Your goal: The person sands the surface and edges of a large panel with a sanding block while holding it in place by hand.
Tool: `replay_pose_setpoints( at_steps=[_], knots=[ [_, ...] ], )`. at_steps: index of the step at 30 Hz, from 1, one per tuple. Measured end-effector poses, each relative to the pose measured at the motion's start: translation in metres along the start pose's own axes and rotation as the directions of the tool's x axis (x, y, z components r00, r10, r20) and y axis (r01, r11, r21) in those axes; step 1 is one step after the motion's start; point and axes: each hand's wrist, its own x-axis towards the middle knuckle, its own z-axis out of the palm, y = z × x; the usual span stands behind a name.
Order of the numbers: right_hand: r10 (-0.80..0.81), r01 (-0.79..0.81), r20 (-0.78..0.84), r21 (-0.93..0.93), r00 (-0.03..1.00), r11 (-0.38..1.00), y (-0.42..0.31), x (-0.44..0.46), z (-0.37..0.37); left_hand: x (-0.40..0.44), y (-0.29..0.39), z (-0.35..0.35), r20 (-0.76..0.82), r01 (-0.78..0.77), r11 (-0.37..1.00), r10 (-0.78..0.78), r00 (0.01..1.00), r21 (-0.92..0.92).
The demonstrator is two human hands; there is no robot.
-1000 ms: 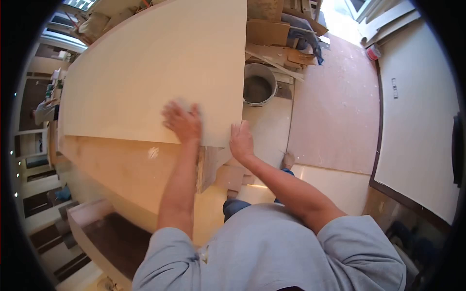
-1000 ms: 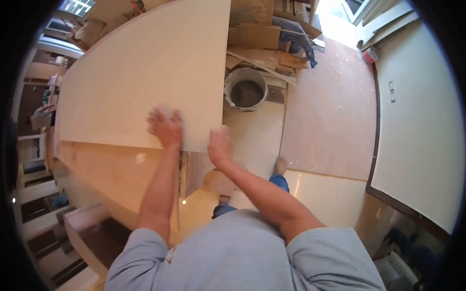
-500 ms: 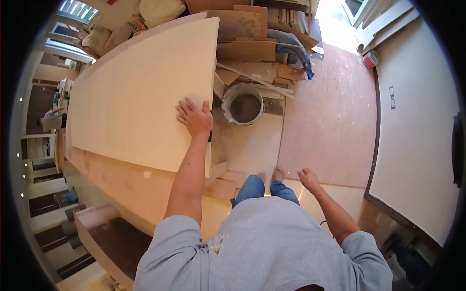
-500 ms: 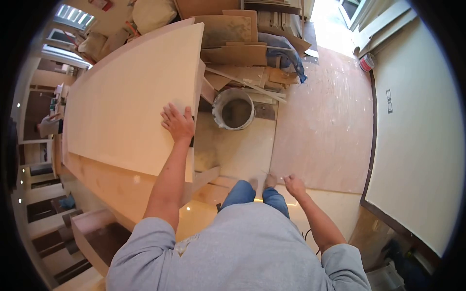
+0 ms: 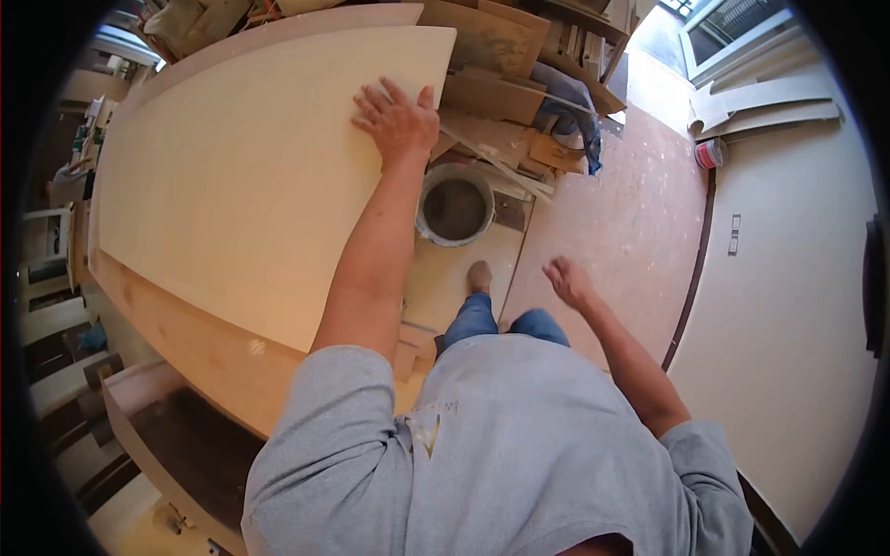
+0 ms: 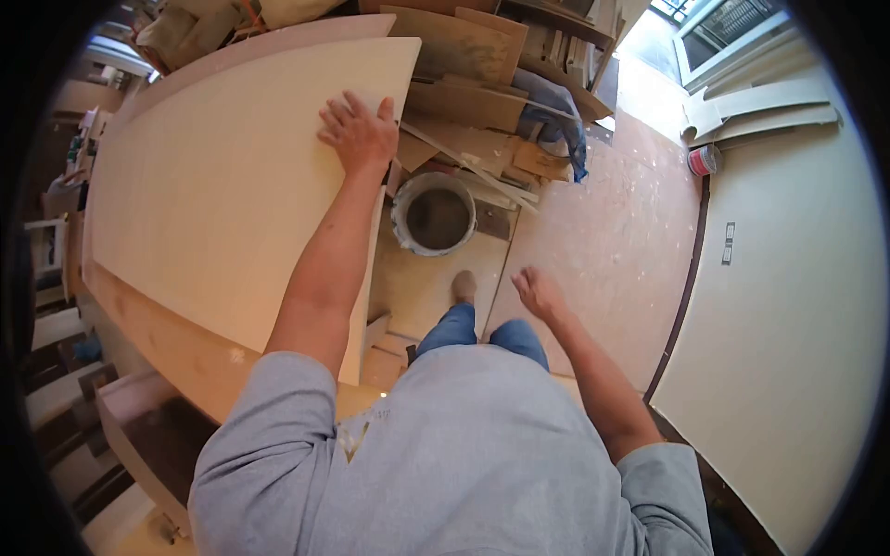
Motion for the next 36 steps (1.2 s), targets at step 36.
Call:
replay_pose_setpoints(
  at_steps=[36],
  knots=[
    [-0.463, 0.399, -0.209, -0.287, 0.861, 0.871, -0.300, 0.383, -0.127, -0.079, -0.037, -0.058, 0.179, -0.011, 0.999, 0.017, 0.984, -0.037]
  ],
)
